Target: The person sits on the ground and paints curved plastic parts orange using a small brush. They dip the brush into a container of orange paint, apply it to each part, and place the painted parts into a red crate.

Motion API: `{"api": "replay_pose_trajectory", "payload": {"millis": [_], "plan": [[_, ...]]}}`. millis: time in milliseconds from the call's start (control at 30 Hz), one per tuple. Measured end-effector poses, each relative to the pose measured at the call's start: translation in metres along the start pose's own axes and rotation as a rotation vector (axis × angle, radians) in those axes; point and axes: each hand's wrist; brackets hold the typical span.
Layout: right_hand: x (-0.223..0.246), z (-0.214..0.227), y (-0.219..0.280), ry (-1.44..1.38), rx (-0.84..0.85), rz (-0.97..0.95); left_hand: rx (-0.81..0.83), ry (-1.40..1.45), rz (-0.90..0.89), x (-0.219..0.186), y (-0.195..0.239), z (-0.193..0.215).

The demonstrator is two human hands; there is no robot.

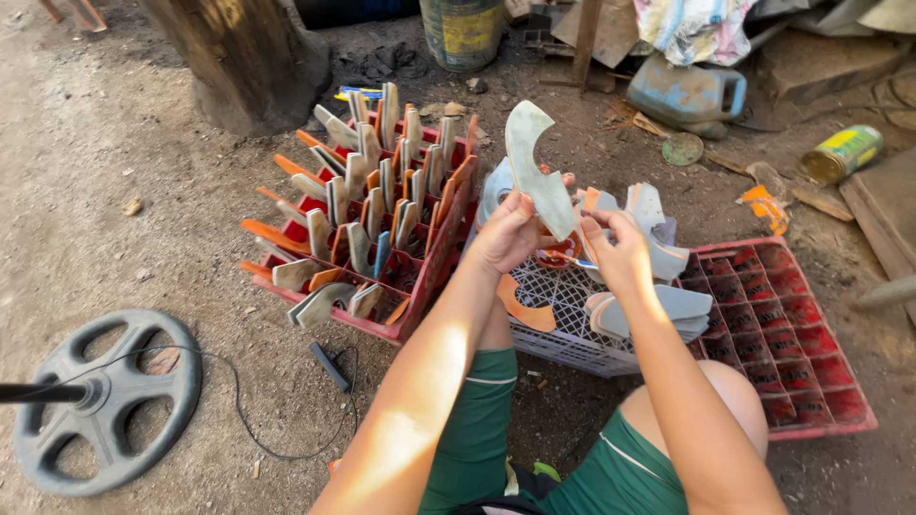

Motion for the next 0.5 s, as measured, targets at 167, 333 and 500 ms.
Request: {"api": "replay_pose_trajectory", "payload": {"millis": [167, 333, 500], "plan": [[0.056, -0.005, -0.005, 0.013, 0.08, 0.076, -0.223, 0.015, -0.141, 0.011, -0.006, -0.005], [0.091, -0.025, -0.009, 0.113, 0.106, -0.109, -0.366, 0.021, -0.44, 0.025, 0.008, -0.013], [0.107, -0.061, -0.011, -0.334, 0.168, -0.165, -0.575, 0.2, -0.426, 0.019, 0.043, -0.028]]}}
Point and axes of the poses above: each hand's wrist, its own y-axis away from the middle knuckle, its own z-axis out of the back of the hand, x = y × z
